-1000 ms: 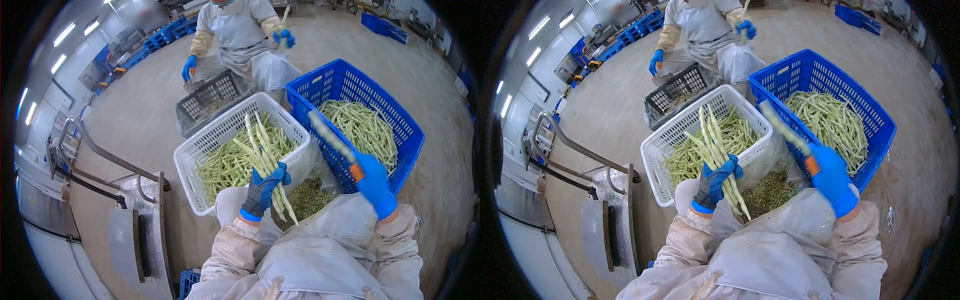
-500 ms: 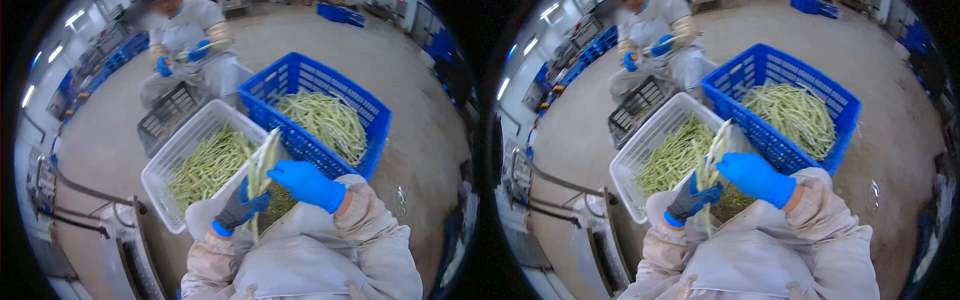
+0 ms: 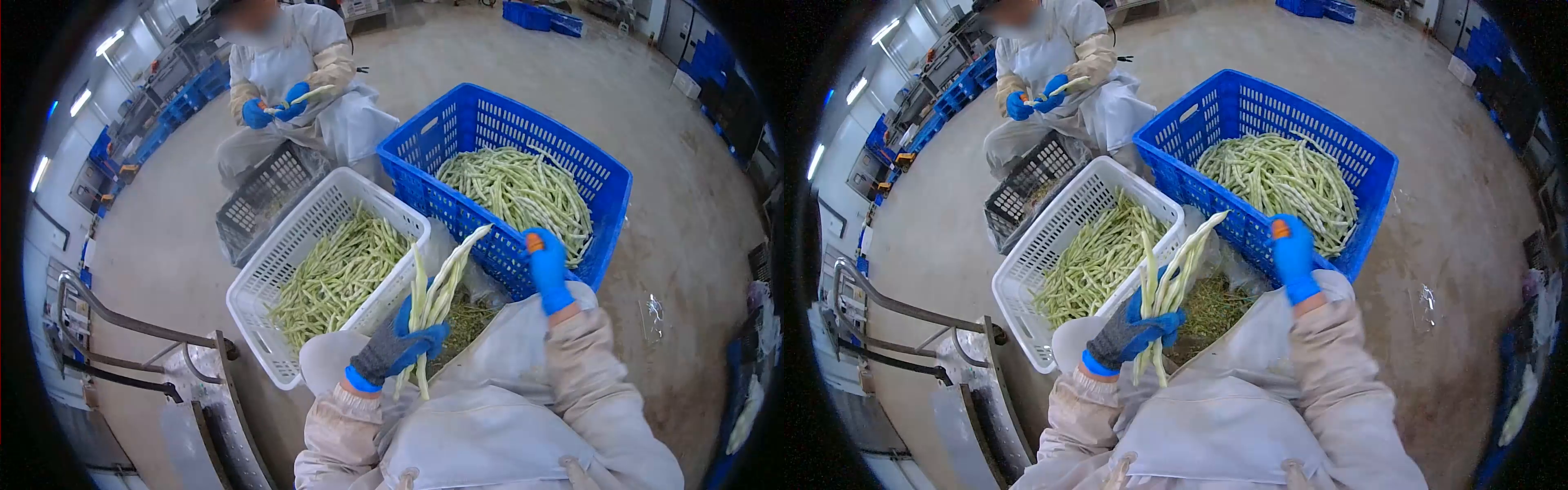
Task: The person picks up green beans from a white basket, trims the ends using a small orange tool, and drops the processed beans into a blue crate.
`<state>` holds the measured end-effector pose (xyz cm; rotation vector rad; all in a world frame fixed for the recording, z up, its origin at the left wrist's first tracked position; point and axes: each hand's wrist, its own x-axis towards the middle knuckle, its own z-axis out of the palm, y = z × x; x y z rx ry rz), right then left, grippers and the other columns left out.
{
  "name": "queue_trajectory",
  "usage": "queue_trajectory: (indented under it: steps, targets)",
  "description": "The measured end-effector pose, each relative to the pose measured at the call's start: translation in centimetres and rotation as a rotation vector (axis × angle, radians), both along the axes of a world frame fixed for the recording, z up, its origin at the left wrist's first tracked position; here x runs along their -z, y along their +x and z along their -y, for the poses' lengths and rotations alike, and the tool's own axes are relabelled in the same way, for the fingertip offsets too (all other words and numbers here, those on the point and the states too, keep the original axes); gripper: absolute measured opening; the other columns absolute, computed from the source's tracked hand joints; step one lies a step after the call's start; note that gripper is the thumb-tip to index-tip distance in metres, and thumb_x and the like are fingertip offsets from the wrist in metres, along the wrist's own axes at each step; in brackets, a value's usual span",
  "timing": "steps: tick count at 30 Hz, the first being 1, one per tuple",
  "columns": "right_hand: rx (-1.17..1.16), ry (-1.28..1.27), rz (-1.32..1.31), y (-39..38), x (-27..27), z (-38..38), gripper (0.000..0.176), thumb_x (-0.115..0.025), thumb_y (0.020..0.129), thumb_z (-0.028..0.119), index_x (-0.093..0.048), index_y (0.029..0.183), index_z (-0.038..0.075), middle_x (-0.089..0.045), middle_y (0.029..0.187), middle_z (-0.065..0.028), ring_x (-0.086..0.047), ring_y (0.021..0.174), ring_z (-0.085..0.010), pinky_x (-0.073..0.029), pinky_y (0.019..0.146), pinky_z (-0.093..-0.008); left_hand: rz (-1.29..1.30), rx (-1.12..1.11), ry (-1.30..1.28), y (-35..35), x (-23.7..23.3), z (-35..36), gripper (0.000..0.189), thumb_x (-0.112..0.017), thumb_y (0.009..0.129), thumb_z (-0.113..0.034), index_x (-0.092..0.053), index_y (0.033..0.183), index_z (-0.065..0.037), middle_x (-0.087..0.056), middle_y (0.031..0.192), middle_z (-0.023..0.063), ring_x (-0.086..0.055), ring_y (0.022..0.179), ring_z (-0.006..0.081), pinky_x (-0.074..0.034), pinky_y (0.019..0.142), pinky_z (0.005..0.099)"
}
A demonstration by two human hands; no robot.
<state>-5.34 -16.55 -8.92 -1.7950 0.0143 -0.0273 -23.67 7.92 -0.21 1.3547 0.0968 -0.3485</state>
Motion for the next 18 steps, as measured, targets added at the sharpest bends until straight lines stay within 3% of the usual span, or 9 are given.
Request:
queue_trajectory:
  steps: [1, 3, 5, 9, 11, 12, 14, 18]
  targets:
    - [-0.004, 0.010, -0.003, 0.0, -0.4, 0.1, 0.024, -0.052, 0.077, -0.005, -0.062, 0.097, 0.003, -0.063, 0.087, -0.0115, -0.061, 0.082, -0.0232, -0.048, 0.073, -0.0339, -0.016, 0.011, 0.054, -0.5, -0.5, -0.4, 0.065, -0.061, 0.084, -0.011, -0.028, 0.141, -0.008, -0.056, 0.090, 0.0049, -0.054, 0.063, 0.0134, -0.048, 0.058, 0.0273]
    - [-0.318, -0.225, 0.347, -0.5, -2.1, 1.0, 0.025, -0.053, 0.077, -0.004, -0.062, 0.100, 0.003, -0.062, 0.091, -0.0123, -0.060, 0.083, -0.0268, -0.048, 0.076, -0.0339, -0.048, 0.005, 0.004, -0.8, -0.4, -0.9, 0.063, -0.062, 0.084, -0.010, -0.031, 0.138, -0.008, -0.056, 0.088, 0.0040, -0.053, 0.064, 0.0125, -0.047, 0.057, 0.0267]
    - [-0.482, -0.257, 0.555, -3.3, -6.9, -1.8, 0.031, -0.053, 0.077, -0.004, -0.060, 0.106, 0.003, -0.060, 0.098, -0.0139, -0.059, 0.085, -0.0301, -0.047, 0.080, -0.0347, -0.071, 0.021, -0.105, -0.9, -0.4, -1.2, 0.060, -0.063, 0.083, -0.011, -0.034, 0.135, -0.008, -0.057, 0.088, 0.0034, -0.053, 0.066, 0.0116, -0.047, 0.059, 0.0259]
    - [-0.693, -0.043, 0.406, -5.2, -8.9, -4.8, 0.039, -0.053, 0.077, -0.005, -0.058, 0.114, 0.004, -0.057, 0.112, -0.0115, -0.053, 0.103, -0.0189, -0.042, 0.088, -0.0303, -0.117, 0.050, -0.128, -0.8, -1.0, -1.0, 0.061, -0.063, 0.083, -0.010, -0.033, 0.136, -0.008, -0.057, 0.089, 0.0034, -0.053, 0.066, 0.0119, -0.047, 0.060, 0.0256]
    - [-0.710, -0.224, 0.510, -4.9, -8.4, -5.6, 0.038, -0.050, 0.078, -0.001, -0.056, 0.115, 0.005, -0.059, 0.109, -0.0176, -0.059, 0.096, -0.0330, -0.046, 0.084, -0.0372, -0.068, 0.098, -0.121, -0.6, -1.1, -1.1, 0.069, -0.065, 0.080, -0.010, -0.030, 0.140, -0.008, -0.059, 0.090, 0.0081, -0.056, 0.066, 0.0149, -0.048, 0.059, 0.0285]
    - [-0.710, -0.225, 0.512, -4.7, -8.2, -5.6, 0.038, -0.050, 0.078, -0.001, -0.056, 0.115, 0.005, -0.059, 0.109, -0.0176, -0.059, 0.096, -0.0330, -0.046, 0.084, -0.0372, -0.066, 0.098, -0.121, -0.6, -1.1, -1.1, 0.069, -0.065, 0.080, -0.010, -0.030, 0.140, -0.008, -0.059, 0.090, 0.0081, -0.056, 0.066, 0.0149, -0.048, 0.059, 0.0285]
    - [-0.862, -0.122, 0.251, -4.4, -7.8, -5.7, 0.036, -0.049, 0.080, 0.001, -0.058, 0.114, 0.005, -0.061, 0.108, -0.0189, -0.059, 0.097, -0.0349, -0.046, 0.084, -0.0384, -0.046, 0.082, -0.071, -0.6, -0.6, -1.4, 0.069, -0.064, 0.080, -0.008, -0.030, 0.140, -0.007, -0.059, 0.090, 0.0086, -0.056, 0.064, 0.0145, -0.047, 0.056, 0.0274]
    - [-0.866, -0.214, 0.210, -4.7, -9.6, -5.1, 0.036, -0.049, 0.080, 0.001, -0.059, 0.115, 0.006, -0.063, 0.104, -0.0187, -0.060, 0.094, -0.0342, -0.047, 0.081, -0.0386, -0.034, -0.014, 0.099, -1.0, 1.1, -2.6, 0.070, -0.062, 0.081, -0.007, -0.026, 0.141, -0.010, -0.060, 0.089, 0.0056, -0.054, 0.065, 0.0119, -0.048, 0.058, 0.0271]
